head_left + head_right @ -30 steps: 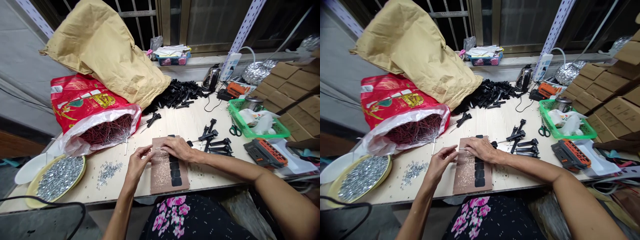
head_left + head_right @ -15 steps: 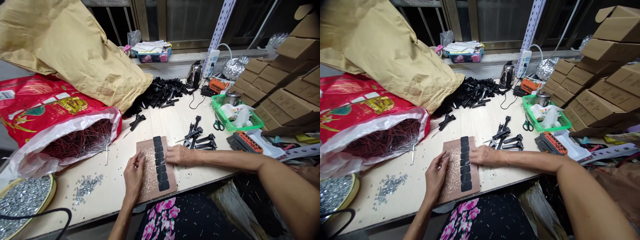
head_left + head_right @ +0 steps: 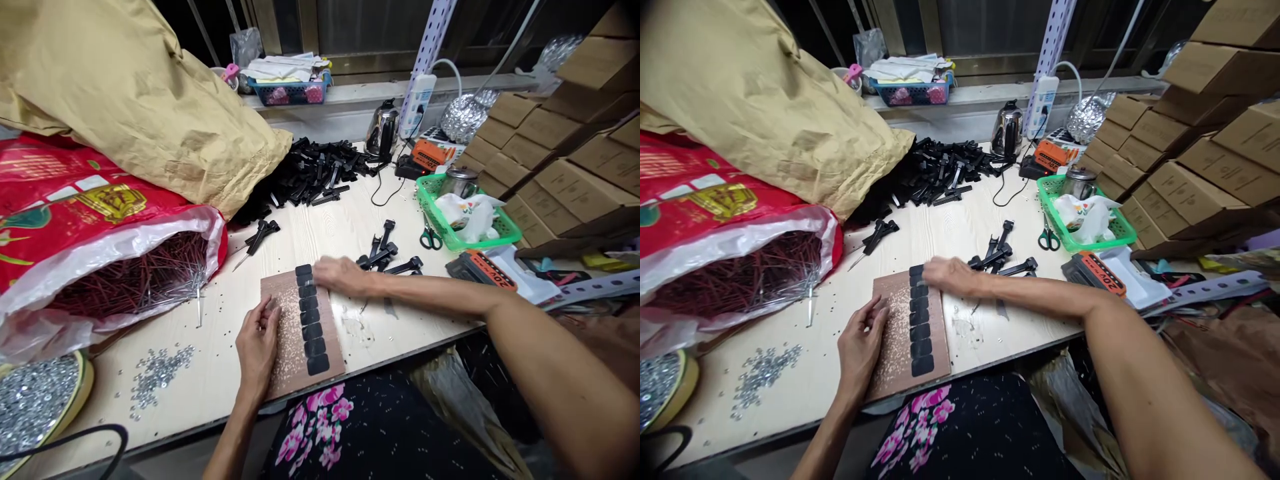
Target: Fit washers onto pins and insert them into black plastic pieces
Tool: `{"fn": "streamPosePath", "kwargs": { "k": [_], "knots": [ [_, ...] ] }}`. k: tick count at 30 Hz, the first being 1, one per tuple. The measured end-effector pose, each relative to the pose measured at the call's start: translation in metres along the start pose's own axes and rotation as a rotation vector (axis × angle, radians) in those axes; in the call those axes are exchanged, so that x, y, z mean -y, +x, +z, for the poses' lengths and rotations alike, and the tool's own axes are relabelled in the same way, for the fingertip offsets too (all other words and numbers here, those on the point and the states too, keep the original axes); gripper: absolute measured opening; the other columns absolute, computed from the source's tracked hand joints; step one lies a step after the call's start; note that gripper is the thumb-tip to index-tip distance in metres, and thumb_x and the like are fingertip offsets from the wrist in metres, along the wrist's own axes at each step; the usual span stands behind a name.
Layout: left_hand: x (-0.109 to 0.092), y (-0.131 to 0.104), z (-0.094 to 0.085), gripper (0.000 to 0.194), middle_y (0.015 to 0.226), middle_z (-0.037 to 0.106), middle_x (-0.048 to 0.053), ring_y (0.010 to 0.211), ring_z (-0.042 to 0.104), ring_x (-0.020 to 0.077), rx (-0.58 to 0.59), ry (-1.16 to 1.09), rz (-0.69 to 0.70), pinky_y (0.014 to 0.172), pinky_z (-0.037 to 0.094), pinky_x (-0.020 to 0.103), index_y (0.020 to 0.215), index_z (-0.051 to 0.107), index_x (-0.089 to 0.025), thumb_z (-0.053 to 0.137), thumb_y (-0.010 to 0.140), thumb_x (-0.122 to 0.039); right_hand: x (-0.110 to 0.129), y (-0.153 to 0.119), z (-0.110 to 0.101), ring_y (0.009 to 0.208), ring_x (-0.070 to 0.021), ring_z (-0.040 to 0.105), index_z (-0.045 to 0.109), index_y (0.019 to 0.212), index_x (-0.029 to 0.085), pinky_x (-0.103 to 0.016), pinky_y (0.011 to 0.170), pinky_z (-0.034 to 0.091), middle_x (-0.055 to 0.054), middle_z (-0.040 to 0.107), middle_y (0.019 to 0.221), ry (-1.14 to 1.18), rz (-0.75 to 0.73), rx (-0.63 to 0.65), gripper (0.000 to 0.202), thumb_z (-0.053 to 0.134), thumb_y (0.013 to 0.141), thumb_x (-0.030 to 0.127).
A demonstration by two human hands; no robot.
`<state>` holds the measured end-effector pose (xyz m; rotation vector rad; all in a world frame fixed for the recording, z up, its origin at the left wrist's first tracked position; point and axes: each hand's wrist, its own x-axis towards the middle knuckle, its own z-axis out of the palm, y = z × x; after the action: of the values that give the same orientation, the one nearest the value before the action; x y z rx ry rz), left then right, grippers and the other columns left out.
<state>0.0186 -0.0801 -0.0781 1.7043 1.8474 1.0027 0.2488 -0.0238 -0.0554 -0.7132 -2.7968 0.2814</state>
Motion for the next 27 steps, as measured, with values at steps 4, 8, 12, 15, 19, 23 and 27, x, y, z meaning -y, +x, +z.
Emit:
{"fn": "streamPosePath", "kwargs": {
  "k": [4,8,12,15,19,23,27],
  "knots": [
    [0.001,0.0,0.0,0.044,0.093,0.064,0.006,0.077,0.058,0.0174,0.002,0.009,0.009,0.077,0.047,0.032,0.118,0.06,-0.017,0.051,0.085,-0.045,0.003,-0.001,0.004,0.074,-0.0116,0.044,0.053,0.079,0.016,-0.022,0.051,0.029,-0.002,0.052,0.078,0.005,-0.134,0.027,0.027,0.032,0.096,0.011],
    [0.002,0.001,0.001,0.043,0.091,0.063,0.005,0.074,0.057,0.0166,-0.006,0.005,0.009,0.077,0.047,0.032,0.118,0.059,-0.017,0.051,0.085,-0.044,0.02,-0.01,0.016,0.076,-0.0124,0.044,0.055,0.079,0.016,-0.025,0.052,0.025,-0.002,0.054,0.08,-0.002,-0.16,0.0,0.025,0.037,0.097,0.019],
    [0.002,0.0,0.001,0.041,0.087,0.061,0.004,0.072,0.055,0.0158,0.008,-0.01,0.02,0.074,0.047,0.03,0.118,0.059,-0.017,0.05,0.086,-0.042,0.019,-0.012,0.01,0.076,-0.0119,0.045,0.057,0.079,0.017,-0.025,0.054,0.025,-0.002,0.056,0.079,0.014,-0.063,-0.004,0.027,0.037,0.098,0.022],
    [0.003,-0.002,-0.001,0.04,0.088,0.061,0.004,0.072,0.055,0.0158,0.01,-0.033,0.003,0.073,0.047,0.03,0.117,0.059,-0.017,0.051,0.086,-0.041,0.001,-0.022,-0.011,0.073,-0.0121,0.046,0.059,0.079,0.017,-0.025,0.054,0.026,-0.002,0.057,0.079,-0.016,0.065,0.011,0.027,0.04,0.097,0.024],
    [0.006,-0.004,-0.003,0.038,0.089,0.061,0.005,0.074,0.056,0.0162,0.022,-0.081,0.005,0.073,0.047,0.03,0.118,0.059,-0.018,0.049,0.088,-0.039,-0.03,-0.032,-0.049,0.066,-0.0139,0.045,0.06,0.066,0.02,-0.03,0.052,0.024,-0.002,0.058,0.069,-0.106,0.164,0.081,0.028,0.053,0.091,0.032],
    [0.007,-0.004,-0.002,0.035,0.089,0.061,0.006,0.075,0.056,0.0167,0.02,-0.11,0.007,0.072,0.047,0.031,0.116,0.059,-0.018,0.048,0.089,-0.037,-0.044,0.012,-0.057,0.074,-0.0152,0.046,0.066,0.08,0.021,-0.029,0.06,0.03,-0.003,0.062,0.078,-0.186,0.157,-0.025,0.028,0.047,0.094,0.036],
    [0.005,-0.011,-0.005,0.031,0.091,0.062,0.006,0.078,0.058,0.016,-0.014,-0.162,-0.018,0.072,0.048,0.029,0.11,0.062,-0.018,0.048,0.089,-0.036,-0.053,0.107,-0.02,0.085,-0.0182,0.044,0.067,0.093,0.02,-0.029,0.067,0.031,-0.006,0.064,0.091,-0.261,0.061,-0.146,0.027,0.042,0.096,0.03]
  ]
}}
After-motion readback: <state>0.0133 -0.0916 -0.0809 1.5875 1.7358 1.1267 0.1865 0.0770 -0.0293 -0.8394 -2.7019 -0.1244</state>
